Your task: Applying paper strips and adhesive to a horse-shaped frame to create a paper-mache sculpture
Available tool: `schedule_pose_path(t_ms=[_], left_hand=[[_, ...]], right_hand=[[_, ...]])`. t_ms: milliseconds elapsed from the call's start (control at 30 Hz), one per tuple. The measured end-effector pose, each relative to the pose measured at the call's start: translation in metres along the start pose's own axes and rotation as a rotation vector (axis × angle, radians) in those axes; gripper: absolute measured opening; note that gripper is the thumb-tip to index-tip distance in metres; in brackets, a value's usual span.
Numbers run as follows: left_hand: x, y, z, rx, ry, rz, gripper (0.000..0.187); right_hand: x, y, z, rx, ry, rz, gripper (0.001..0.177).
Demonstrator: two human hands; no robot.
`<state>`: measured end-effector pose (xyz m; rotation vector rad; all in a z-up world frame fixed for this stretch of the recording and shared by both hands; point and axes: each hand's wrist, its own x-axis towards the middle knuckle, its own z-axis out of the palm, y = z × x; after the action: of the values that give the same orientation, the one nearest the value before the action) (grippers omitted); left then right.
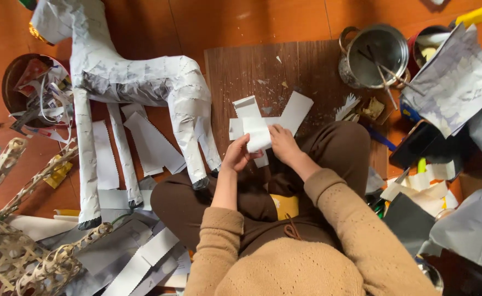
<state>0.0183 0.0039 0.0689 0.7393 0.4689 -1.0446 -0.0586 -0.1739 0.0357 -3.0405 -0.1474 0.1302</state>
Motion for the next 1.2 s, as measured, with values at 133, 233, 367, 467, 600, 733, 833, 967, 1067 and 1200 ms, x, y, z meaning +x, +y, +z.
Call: schedule_pose_path(t_ms=[133,233,367,467,600,733,833,967,1067,1200], left_hand=[[-0.057,0.041,0.076,0.06,-0.052,0.171,0.031],[-0.061,0.049,0.082,0.346,-0.051,0.236,0.042],[-0.051,0.042,0.067,0.273,-0.017,0.295,0.031],[-0.08,0.044,0.097,0.202,0.043,0.298,0.022],[-0.099,0.04,0.115,0.13,0.056,0.241,0.02],[-0.103,0.042,0.093,0.151,0.091,0.205,0.02],[-0.117,0.052,0.088,0.497,0.173,0.236,0.059],[-0.149,0.071,0.068,1.564,0.93,0.979,0.072],[-0.164,0.081,0.05,1.689,1.033,0.573,0.097],[-0.189,0.103,0.062,1.557,0.849,0.403,0.096]], right_hand=[[0.004,0.002,-0.022,0.08,0.065,-0.082,0.027],[0.006,0.007,-0.052,0.727,-0.222,0.261,0.022],[-0.013,0.001,-0.119,0.656,0.436,0.109,0.056],[-0.019,-0.016,-0.167,0.44,0.762,-0.111,0.059],[-0.015,-0.031,-0.188,0.33,0.988,-0.304,0.015],[-0.02,-0.025,-0.211,0.432,1.02,-0.32,0.009],[-0.026,-0.027,-0.221,0.558,0.94,-0.322,0.01],[-0.037,-0.023,-0.236,0.705,0.895,-0.223,0.01],[-0.046,-0.024,-0.238,0.762,0.896,-0.203,0.009],[-0.062,-0.022,-0.231,0.822,0.824,-0.126,0.007]])
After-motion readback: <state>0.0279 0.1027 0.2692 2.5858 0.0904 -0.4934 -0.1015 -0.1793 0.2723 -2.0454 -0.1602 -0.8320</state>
